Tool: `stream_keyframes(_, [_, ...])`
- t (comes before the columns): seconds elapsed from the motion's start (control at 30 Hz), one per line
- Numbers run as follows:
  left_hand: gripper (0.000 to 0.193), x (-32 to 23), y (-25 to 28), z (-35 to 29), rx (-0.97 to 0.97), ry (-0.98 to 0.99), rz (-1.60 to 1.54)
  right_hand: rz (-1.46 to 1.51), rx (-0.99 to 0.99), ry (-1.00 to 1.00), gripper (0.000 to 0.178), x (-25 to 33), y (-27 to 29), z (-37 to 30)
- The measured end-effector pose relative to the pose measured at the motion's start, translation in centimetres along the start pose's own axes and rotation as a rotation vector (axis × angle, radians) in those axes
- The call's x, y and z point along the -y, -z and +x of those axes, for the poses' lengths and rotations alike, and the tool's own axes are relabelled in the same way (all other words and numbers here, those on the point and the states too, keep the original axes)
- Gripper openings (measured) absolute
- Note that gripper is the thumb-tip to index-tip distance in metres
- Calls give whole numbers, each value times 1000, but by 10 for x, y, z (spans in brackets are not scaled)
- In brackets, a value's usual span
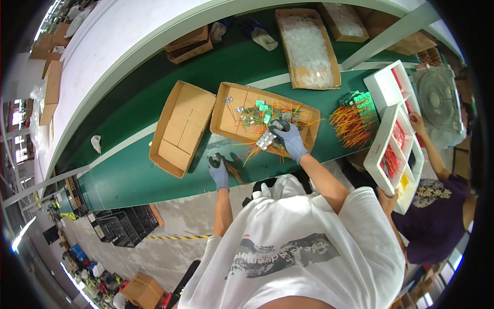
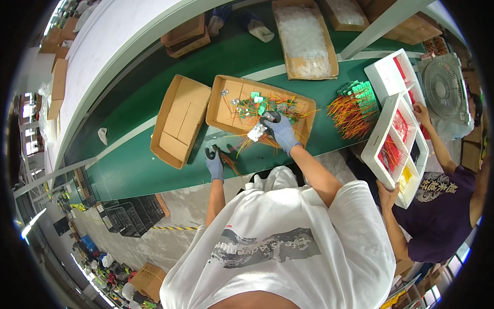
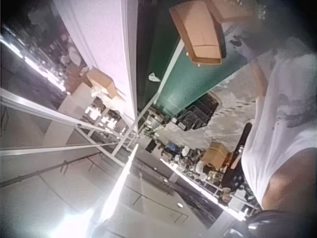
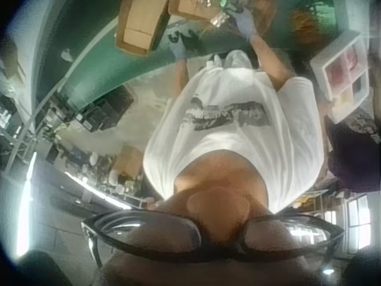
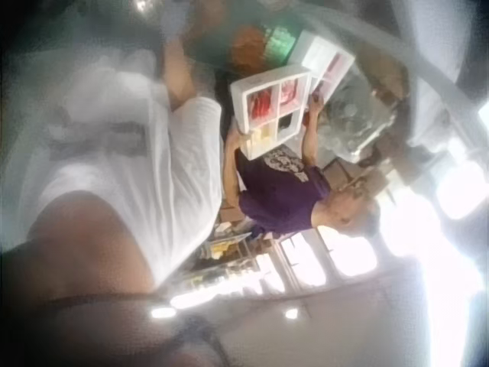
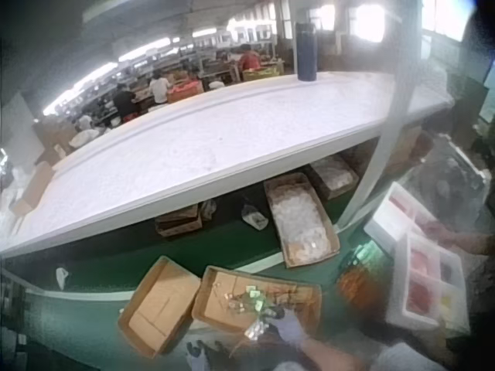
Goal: The person organizes and assembles electronic circuit boards with attached wiring on a factory production line, using a screwdriver to secure components.
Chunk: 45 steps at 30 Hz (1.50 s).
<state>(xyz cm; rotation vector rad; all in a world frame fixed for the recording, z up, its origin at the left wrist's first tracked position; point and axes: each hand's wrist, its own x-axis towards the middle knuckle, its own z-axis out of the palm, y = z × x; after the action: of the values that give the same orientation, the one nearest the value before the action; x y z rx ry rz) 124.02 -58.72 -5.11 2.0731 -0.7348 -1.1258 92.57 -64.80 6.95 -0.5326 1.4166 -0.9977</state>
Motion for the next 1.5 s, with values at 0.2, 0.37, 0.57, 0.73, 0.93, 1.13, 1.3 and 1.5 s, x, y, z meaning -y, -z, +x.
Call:
stream_keyframes(0.2, [65,-139,-31,-62,155,-621,322,135,-7,-13,28,-23,10,6])
stream_keyframes(0.37, [43,-166,-88,-68,762,-479,219,-20,104,97,35,-29,11,7])
stream_keyframes(0.57, [19,-153,-98,-71,987,-38,-5,-588,264,112,29,37,25,-25])
stream_keyframes(0.73, [35,-159,-119,-87,746,-288,335,-1086,38,618,30,11,38,-24])
stream_keyframes(0.93, [24,-140,-138,-58,808,-481,374,-253,86,-1,31,0,57,8])
stream_keyframes(1.13, [70,-173,-131,-83,927,-205,16,-681,-185,82,45,-18,70,18])
stream_keyframes(1.3, [79,-157,-135,-73,911,-541,327,-443,-39,213,46,6,56,-15])
stream_keyframes(1.5, [57,-128,-144,-53,955,-438,169,-748,89,140,35,6,62,-10])
